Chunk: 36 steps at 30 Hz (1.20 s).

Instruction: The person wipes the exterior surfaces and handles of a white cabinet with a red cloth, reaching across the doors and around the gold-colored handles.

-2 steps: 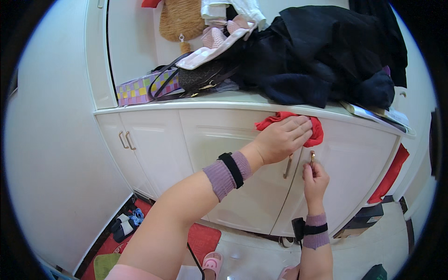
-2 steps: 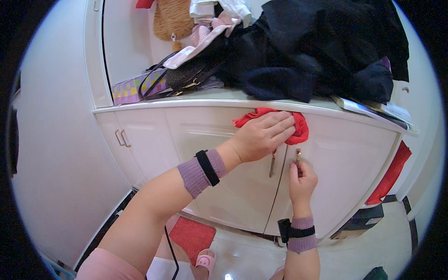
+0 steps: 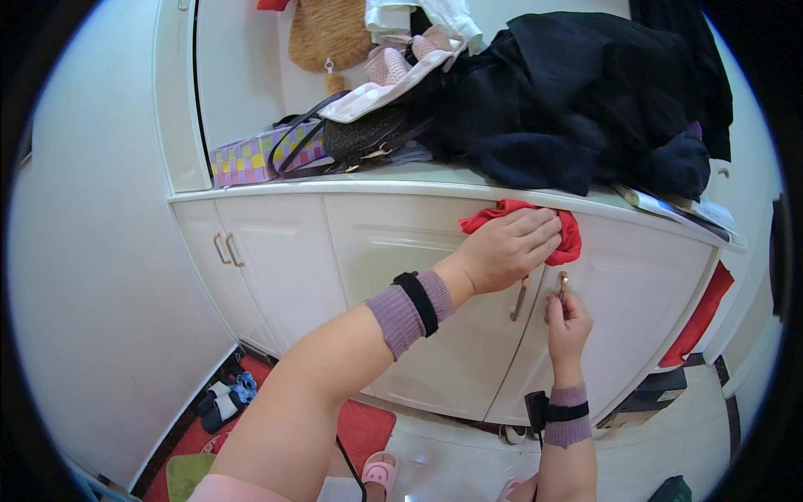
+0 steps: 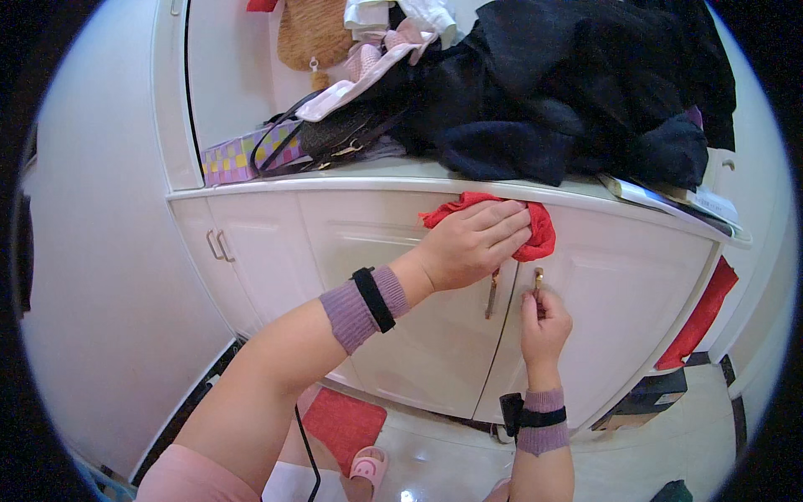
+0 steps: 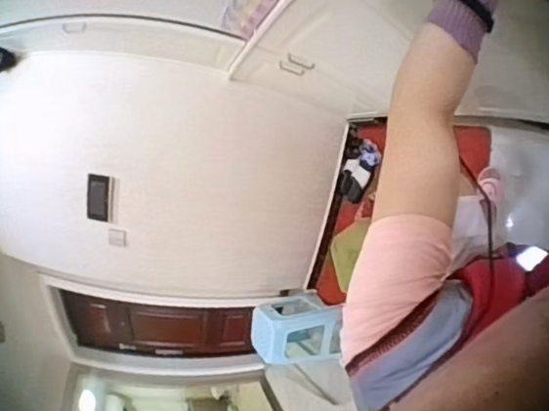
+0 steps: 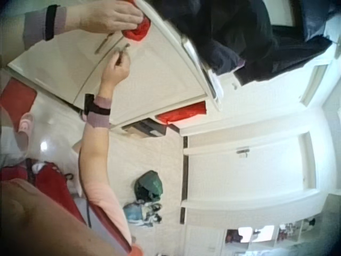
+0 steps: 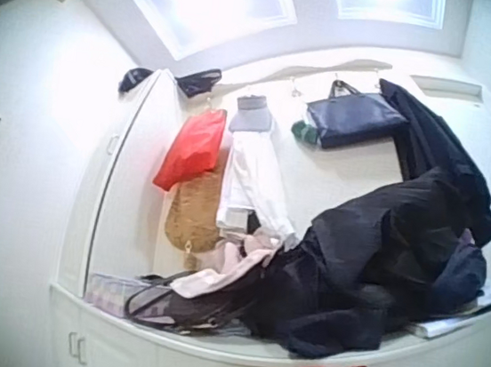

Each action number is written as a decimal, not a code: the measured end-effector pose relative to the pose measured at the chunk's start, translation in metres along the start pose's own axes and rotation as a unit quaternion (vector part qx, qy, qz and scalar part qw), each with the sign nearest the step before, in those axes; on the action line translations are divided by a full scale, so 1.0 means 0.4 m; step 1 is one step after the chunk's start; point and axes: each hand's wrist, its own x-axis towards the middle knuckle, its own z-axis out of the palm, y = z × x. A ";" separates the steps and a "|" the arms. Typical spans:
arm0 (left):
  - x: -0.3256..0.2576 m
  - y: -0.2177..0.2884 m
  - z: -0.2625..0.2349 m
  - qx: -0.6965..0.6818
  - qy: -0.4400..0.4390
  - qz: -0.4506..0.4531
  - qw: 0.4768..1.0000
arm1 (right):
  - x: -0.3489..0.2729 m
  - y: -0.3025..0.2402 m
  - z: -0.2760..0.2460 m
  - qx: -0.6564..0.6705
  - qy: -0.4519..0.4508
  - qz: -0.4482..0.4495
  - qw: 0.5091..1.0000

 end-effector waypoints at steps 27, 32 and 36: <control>-0.291 -0.105 -0.189 0.150 -0.097 -0.110 0.978 | 0.000 -0.030 -0.011 0.048 -0.029 0.023 0.998; -0.098 -0.006 -0.061 0.091 -0.066 -0.083 0.990 | -0.002 -0.036 -0.021 0.021 -0.037 0.017 0.999; 0.006 0.047 0.001 0.046 -0.059 -0.077 0.994 | -0.004 -0.035 -0.008 0.074 -0.058 0.018 0.995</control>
